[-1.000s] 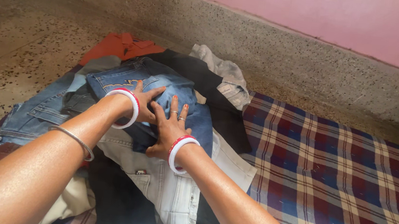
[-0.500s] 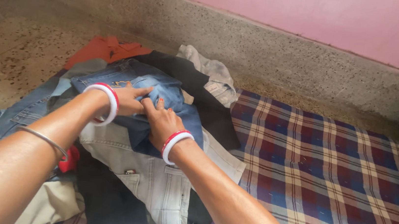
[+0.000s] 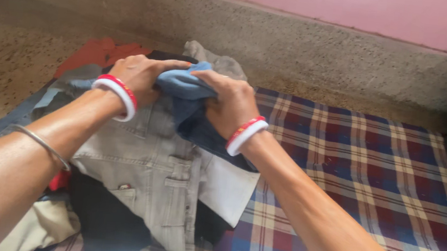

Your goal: The person folds a green shirt and places it into an open suitcase. The person then folds a pair of blue jeans on the bed.

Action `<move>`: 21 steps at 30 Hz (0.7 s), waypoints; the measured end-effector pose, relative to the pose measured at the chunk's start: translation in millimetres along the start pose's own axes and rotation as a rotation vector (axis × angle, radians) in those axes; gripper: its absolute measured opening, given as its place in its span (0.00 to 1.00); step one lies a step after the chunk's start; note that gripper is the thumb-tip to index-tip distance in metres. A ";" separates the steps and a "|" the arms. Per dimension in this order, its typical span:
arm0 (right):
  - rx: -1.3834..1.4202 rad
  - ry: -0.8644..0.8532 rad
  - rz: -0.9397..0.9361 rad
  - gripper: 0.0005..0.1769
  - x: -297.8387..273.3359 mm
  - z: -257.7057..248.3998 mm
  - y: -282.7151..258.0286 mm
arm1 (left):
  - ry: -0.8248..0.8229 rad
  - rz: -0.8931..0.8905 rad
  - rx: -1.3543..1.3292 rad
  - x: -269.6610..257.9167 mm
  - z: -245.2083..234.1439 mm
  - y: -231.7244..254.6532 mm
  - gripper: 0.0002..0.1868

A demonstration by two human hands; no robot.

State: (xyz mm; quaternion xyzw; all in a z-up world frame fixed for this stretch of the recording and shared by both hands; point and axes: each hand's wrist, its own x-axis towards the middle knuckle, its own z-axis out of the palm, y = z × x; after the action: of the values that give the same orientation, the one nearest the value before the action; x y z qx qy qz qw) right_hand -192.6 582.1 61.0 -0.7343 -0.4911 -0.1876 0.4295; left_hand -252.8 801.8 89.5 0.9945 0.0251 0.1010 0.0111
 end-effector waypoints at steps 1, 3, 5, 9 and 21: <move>0.021 0.028 0.006 0.33 -2.3 -17.5 1.4 | 0.044 0.050 -0.001 8.1 -5.0 13.6 0.37; 0.009 0.027 0.070 0.32 -10.3 -52.9 3.2 | 0.128 0.146 -0.007 22.8 -11.4 45.3 0.33; -0.006 0.038 0.115 0.30 -23.2 -89.9 4.3 | 0.214 0.230 -0.042 35.4 -14.1 82.2 0.25; -0.160 0.070 0.129 0.26 -58.0 -173.0 8.2 | 0.280 0.333 -0.130 57.7 -15.3 165.9 0.18; -0.129 -0.066 0.758 0.31 -177.5 -368.5 78.5 | -0.002 0.508 -0.297 110.1 34.2 404.0 0.14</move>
State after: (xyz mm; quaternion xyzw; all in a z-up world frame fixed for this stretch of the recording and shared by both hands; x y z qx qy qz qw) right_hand -148.7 170.7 108.8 -0.8949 -0.1854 -0.0225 0.4052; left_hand -118.9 403.6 89.1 0.9565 -0.2397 0.1023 0.1309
